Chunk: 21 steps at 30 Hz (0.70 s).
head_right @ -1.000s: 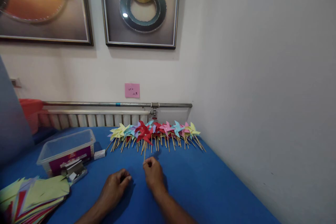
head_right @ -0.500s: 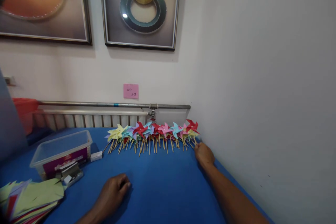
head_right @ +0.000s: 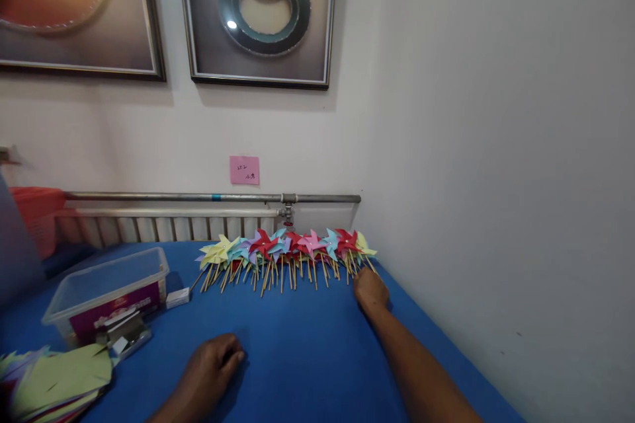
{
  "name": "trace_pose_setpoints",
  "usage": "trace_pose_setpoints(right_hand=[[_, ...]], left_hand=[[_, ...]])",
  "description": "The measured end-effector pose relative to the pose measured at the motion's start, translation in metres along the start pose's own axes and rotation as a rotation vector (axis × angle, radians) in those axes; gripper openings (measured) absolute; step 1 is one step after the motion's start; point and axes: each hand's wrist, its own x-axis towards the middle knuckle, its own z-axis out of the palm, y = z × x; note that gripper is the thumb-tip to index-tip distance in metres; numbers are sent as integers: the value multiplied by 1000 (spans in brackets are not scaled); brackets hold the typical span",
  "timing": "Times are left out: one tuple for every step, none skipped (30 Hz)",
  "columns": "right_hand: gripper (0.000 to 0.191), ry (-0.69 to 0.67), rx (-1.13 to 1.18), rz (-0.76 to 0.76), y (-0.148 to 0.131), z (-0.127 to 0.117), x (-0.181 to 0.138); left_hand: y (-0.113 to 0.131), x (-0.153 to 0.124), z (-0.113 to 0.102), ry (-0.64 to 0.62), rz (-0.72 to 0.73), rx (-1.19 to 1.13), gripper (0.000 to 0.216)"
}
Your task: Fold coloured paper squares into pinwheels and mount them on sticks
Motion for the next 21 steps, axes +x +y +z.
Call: trace_pose_setpoints(right_hand=[[32, 2, -1, 0, 0, 1, 1], [32, 4, -1, 0, 0, 2, 1], [31, 6, -1, -1, 0, 4, 1], [31, 11, -1, -4, 0, 5, 1], [30, 17, 0, -10, 0, 7, 0], [29, 23, 3, -17, 0, 8, -1], [28, 30, 7, -26, 0, 9, -2], [28, 38, 12, -36, 0, 10, -3], [27, 47, 18, -44, 1, 11, -5], [26, 57, 25, -50, 1, 11, -6], [25, 70, 32, -55, 2, 11, -8], [24, 86, 41, -60, 2, 10, -10], [23, 104, 51, -65, 2, 9, -13], [23, 123, 63, -71, 2, 9, -16], [23, 140, 78, -83, 1, 9, -21], [24, 153, 97, -102, -2, 10, -26], [24, 158, 118, -129, -5, 11, -33], [25, 156, 141, -164, -10, 13, -41], [25, 147, 165, -207, -17, 16, -50], [27, 136, 188, -248, -26, 18, -61], [29, 121, 209, -287, -37, 20, -74]], left_hand=[[0, 0, 0, -3, 0, 4, 20], [0, 0, 0, -8, -5, 9, 20], [0, 0, -1, -14, -11, 15, 20], [1, 0, -2, -23, -16, 19, 20], [2, 0, -2, -32, -20, 20, 20], [3, 0, -3, -39, -20, 21, 19], [3, 0, -4, -42, -18, 21, 19], [4, 0, -4, -43, -14, 20, 19], [4, 0, -5, -42, -11, 18, 20], [5, 0, -5, -41, -9, 14, 19], [5, 0, -5, -41, -8, 9, 19], [4, 0, -4, -40, -7, 3, 19], [4, -1, -4, -36, -7, 0, 19], [4, -1, -4, -30, -6, -2, 19], [4, -1, -4, -25, -4, -2, 19], [5, -1, -5, -23, -2, 1, 19], [5, -1, -5, -23, 1, 7, 19], [6, -1, -6, -26, 6, 14, 19], [7, -1, -7, -30, 8, 23, 19], [8, -1, -7, -29, 14, 30, 19], [8, -1, -8, -27, 19, 34, 19]])
